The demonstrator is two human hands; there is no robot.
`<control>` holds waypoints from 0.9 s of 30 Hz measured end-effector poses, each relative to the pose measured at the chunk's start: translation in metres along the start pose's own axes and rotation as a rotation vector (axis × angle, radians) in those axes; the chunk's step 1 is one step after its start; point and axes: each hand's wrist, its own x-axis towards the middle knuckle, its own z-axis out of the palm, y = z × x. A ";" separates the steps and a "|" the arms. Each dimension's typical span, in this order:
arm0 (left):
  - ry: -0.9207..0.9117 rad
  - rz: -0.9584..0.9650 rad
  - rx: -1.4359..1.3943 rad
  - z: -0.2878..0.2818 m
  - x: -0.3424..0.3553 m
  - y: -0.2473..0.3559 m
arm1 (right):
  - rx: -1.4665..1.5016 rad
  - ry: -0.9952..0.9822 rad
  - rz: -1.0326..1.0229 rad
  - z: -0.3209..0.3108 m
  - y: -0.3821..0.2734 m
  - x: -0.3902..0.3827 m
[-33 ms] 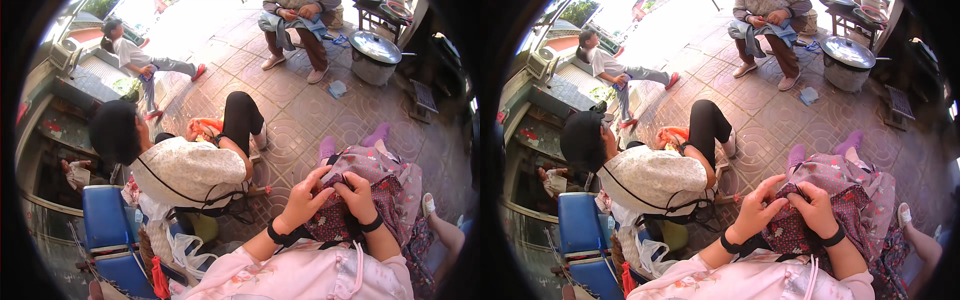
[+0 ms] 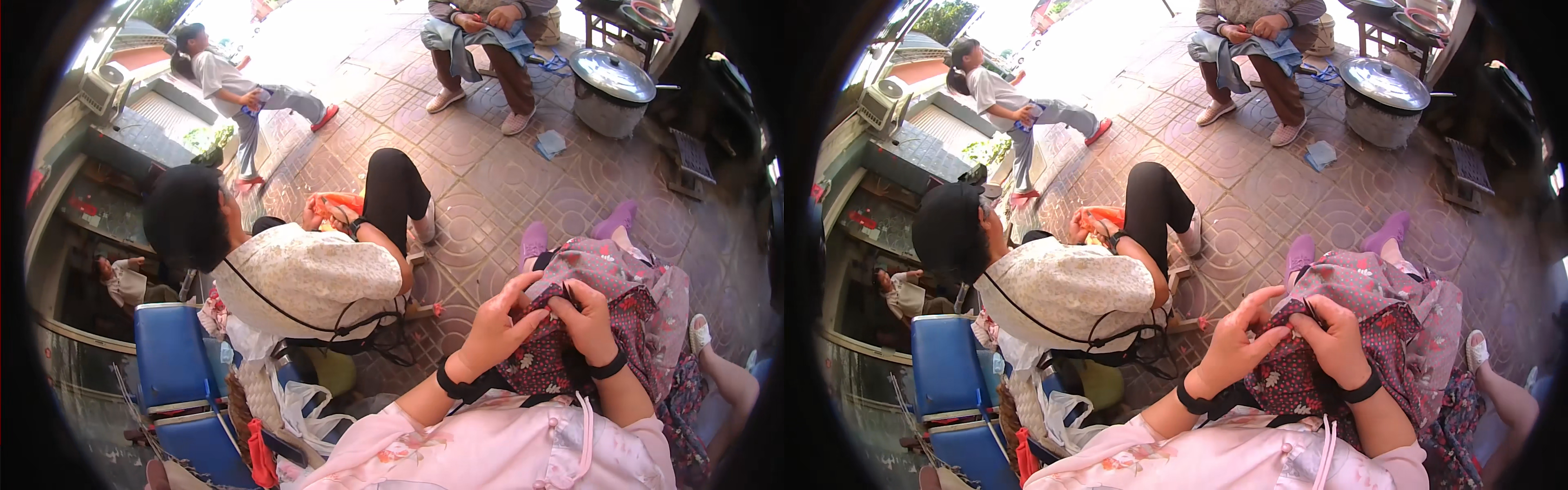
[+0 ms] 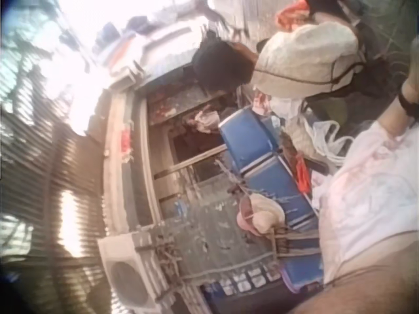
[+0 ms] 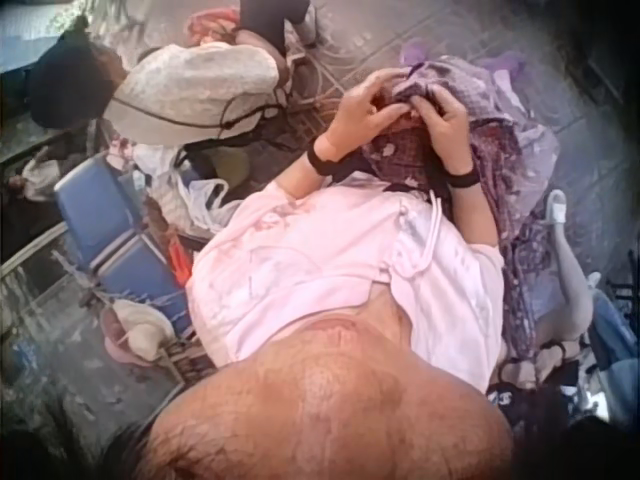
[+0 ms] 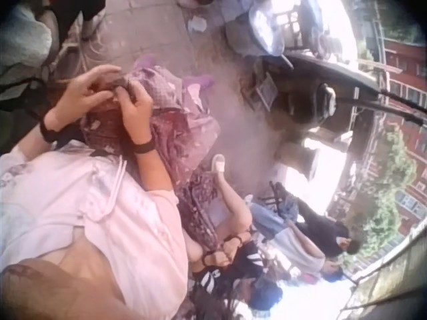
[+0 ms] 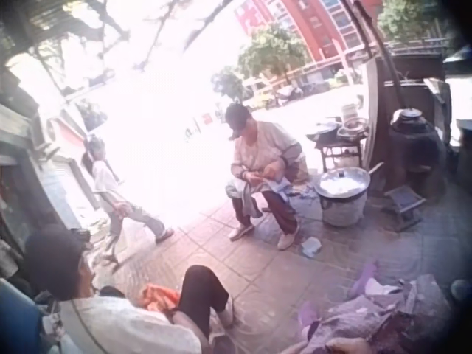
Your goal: Sewing a piece of patterned fabric by hand using a needle and thread.
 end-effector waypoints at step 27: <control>-0.069 0.322 0.227 0.002 -0.006 -0.006 | 0.006 0.022 -0.025 -0.023 -0.044 -0.023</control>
